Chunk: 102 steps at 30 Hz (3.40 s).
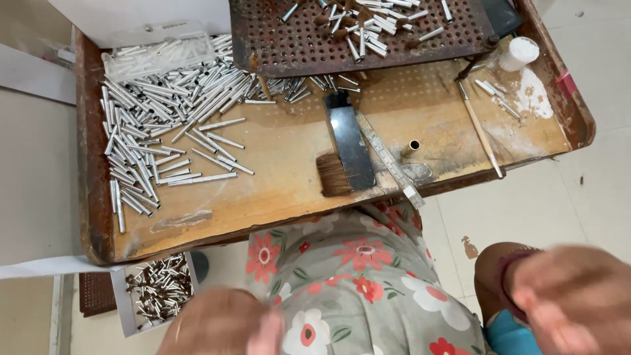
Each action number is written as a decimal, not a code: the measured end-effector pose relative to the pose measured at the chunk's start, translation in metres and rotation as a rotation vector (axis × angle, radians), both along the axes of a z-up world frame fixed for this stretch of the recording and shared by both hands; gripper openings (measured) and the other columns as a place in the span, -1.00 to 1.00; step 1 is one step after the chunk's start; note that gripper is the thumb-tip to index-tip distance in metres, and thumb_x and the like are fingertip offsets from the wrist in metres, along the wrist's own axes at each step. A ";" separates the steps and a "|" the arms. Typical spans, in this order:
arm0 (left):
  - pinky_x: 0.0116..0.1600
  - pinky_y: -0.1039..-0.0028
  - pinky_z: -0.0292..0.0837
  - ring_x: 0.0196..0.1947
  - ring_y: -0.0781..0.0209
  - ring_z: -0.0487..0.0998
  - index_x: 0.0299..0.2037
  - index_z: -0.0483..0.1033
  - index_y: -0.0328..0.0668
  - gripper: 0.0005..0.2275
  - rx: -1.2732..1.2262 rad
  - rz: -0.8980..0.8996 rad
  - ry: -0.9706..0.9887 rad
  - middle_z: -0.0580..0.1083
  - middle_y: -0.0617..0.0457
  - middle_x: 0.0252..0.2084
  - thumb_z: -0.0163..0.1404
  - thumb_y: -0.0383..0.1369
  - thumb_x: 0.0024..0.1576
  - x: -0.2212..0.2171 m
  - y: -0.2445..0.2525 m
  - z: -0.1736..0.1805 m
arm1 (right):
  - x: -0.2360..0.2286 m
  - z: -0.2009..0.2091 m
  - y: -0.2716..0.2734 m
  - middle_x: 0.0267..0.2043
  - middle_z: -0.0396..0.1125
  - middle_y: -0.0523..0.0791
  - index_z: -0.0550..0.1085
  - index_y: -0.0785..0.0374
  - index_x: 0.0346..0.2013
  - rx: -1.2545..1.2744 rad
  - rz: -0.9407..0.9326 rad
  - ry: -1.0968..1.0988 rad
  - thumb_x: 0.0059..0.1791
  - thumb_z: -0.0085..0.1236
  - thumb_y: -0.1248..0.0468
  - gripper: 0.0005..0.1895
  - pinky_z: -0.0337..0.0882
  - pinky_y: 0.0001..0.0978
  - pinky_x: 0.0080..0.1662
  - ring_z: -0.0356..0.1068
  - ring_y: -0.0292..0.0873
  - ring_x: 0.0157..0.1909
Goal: The recorder is assembling brushes by inserting bundles of bristles into small metal tubes.
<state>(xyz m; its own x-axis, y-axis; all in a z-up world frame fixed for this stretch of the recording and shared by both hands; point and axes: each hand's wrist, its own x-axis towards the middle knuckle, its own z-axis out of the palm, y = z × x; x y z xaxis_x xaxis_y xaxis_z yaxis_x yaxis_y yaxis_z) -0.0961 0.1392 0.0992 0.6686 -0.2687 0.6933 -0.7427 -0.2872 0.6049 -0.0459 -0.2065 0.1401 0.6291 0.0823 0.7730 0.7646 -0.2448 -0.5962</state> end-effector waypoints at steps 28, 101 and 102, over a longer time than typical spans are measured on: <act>0.69 0.20 -0.57 0.71 0.04 -0.33 0.51 -0.05 -0.23 -0.28 -0.956 -0.156 0.475 -0.25 -0.17 0.68 -0.18 0.11 0.31 0.106 -0.118 -0.098 | 0.069 -0.109 0.088 0.42 0.18 0.04 0.58 0.14 -0.27 -0.783 -0.246 -0.012 -0.10 0.30 0.32 -0.88 0.08 0.03 0.41 0.07 0.11 0.46; -0.32 0.32 0.36 -0.45 0.00 0.48 -0.21 0.43 -0.29 -0.86 -0.291 -0.092 0.268 0.41 -0.10 -0.39 -0.11 -0.41 0.38 0.115 -0.148 -0.057 | 0.059 -0.121 0.013 0.15 0.40 0.01 0.42 0.36 0.15 0.290 0.376 0.473 -0.01 0.38 0.08 -0.42 0.44 -0.30 0.25 0.44 -0.11 0.20; -0.32 0.32 0.36 -0.45 0.00 0.48 -0.21 0.43 -0.29 -0.86 -0.287 -0.098 0.267 0.41 -0.10 -0.39 -0.11 -0.41 0.38 0.115 -0.150 -0.057 | 0.059 -0.132 0.012 0.15 0.40 0.01 0.42 0.36 0.15 0.294 0.371 0.470 -0.01 0.38 0.08 -0.42 0.44 -0.30 0.25 0.44 -0.11 0.20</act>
<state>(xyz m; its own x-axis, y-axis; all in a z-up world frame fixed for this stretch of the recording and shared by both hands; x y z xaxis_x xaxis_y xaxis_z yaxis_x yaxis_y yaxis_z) 0.0186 -0.0113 0.0422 0.8165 -0.1606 0.5545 -0.5636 -0.0139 0.8259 0.0135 -0.1941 0.0081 0.8750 0.1861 0.4470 0.4095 0.2082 -0.8883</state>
